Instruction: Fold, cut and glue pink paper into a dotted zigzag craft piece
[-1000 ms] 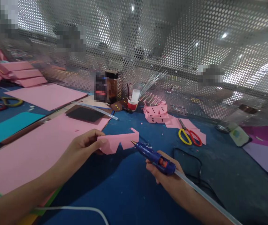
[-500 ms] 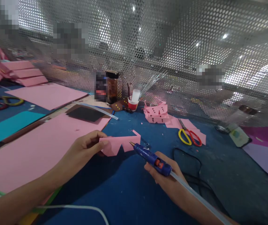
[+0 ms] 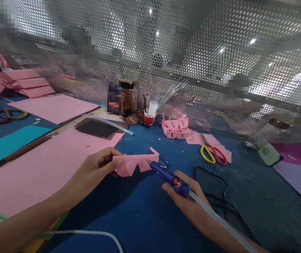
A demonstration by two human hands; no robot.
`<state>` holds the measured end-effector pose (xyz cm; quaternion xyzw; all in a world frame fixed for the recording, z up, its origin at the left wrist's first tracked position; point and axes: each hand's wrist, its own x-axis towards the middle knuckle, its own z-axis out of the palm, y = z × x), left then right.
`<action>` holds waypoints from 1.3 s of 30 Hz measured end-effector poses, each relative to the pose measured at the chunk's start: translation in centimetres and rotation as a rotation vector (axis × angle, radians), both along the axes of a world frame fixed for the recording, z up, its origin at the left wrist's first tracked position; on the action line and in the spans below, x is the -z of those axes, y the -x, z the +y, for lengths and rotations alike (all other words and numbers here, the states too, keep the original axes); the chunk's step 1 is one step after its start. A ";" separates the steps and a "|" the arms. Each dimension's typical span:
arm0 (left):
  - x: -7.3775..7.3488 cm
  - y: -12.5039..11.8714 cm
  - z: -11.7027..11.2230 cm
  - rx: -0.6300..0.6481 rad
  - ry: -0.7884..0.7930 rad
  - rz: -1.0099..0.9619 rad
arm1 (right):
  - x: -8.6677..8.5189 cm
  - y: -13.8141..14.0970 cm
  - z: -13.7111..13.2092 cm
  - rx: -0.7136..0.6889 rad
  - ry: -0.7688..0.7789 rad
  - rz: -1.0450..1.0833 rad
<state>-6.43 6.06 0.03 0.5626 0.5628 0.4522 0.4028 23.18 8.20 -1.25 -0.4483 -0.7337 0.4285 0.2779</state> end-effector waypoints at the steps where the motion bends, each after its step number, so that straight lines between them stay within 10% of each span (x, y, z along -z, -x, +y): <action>1: 0.0 0.0 0.0 -0.002 0.000 0.004 | 0.1 0.0 0.0 0.002 -0.004 0.004; 39: -0.7 -0.1 -0.3 -0.018 0.010 0.038 | 0.7 0.2 0.0 0.045 0.016 0.066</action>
